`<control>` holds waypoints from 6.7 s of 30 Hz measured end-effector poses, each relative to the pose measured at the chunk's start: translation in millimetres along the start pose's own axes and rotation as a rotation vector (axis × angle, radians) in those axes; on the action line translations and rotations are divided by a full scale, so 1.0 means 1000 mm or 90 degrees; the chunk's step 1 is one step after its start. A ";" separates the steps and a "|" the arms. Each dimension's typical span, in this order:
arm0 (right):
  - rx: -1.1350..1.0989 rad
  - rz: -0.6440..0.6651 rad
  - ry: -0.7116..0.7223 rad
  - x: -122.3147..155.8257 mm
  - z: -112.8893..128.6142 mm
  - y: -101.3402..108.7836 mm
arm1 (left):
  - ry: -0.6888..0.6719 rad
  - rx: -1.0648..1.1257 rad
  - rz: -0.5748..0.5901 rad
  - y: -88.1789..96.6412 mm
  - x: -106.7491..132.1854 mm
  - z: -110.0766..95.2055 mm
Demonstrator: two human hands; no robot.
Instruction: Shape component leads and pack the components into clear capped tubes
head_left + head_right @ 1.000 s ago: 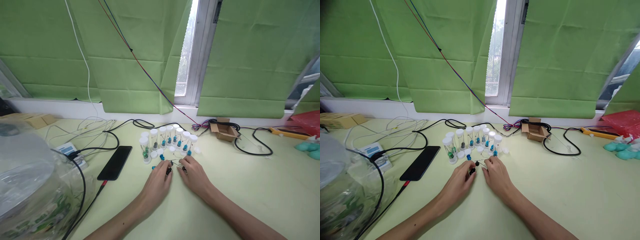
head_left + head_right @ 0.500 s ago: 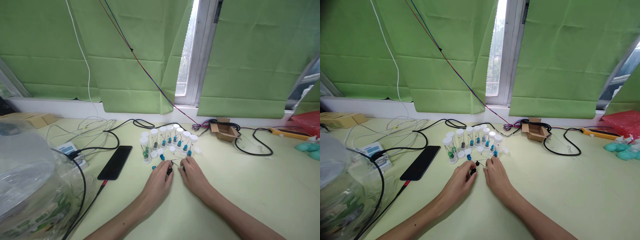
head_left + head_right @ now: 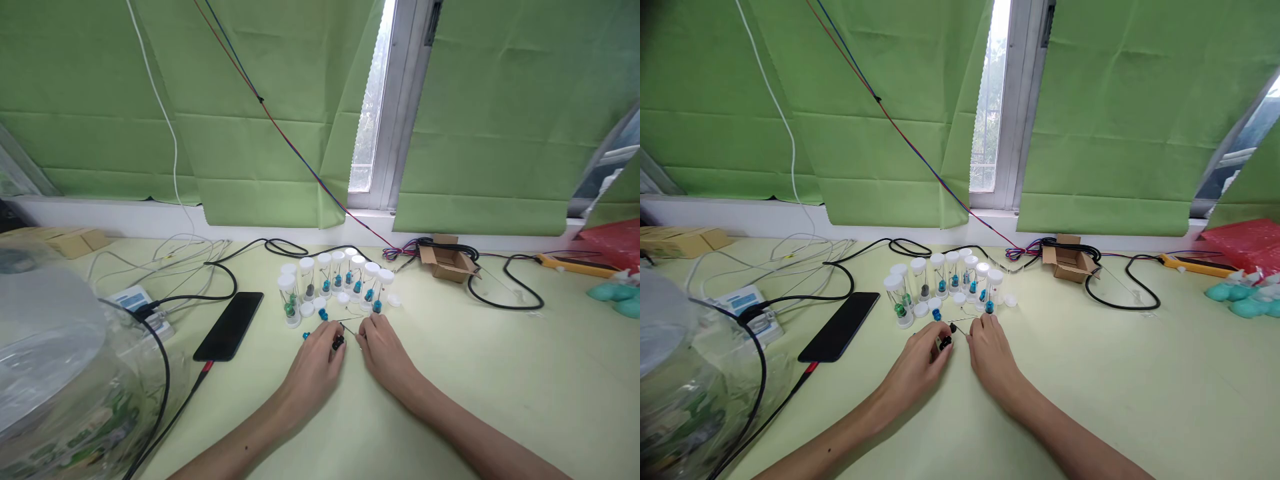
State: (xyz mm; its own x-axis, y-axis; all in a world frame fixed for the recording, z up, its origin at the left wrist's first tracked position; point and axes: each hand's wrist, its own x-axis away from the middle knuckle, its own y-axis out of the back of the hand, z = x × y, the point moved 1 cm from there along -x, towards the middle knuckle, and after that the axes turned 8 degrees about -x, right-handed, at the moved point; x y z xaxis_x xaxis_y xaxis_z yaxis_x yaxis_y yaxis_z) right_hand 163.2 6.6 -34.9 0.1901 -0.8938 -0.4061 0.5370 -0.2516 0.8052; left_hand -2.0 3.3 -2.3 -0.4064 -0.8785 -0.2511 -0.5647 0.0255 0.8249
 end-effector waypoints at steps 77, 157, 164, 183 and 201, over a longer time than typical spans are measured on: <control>-0.222 -0.095 0.130 -0.006 0.010 0.003 | 0.001 0.067 -0.175 0.008 -0.016 0.021; -0.140 -0.014 0.194 -0.005 0.012 0.016 | -0.139 -0.158 -0.071 0.007 -0.011 0.019; -0.195 -0.073 0.203 -0.006 0.007 0.020 | -0.122 -0.069 -0.040 0.004 -0.011 0.022; -0.268 -0.198 0.234 -0.002 0.009 0.024 | 0.163 0.392 0.054 0.006 -0.016 0.011; -0.255 -0.168 0.259 -0.002 0.007 0.022 | 0.161 0.605 0.188 0.008 -0.014 0.001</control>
State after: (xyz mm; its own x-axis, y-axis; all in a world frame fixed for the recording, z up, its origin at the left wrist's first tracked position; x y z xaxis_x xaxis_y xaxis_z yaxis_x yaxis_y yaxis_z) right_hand 168.5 0.4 -13.3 0.2649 -0.5880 -0.7642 0.8599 -0.2146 0.4632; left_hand -1.6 16.4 7.6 -0.5207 -0.8477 0.1014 -0.8466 0.5280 0.0669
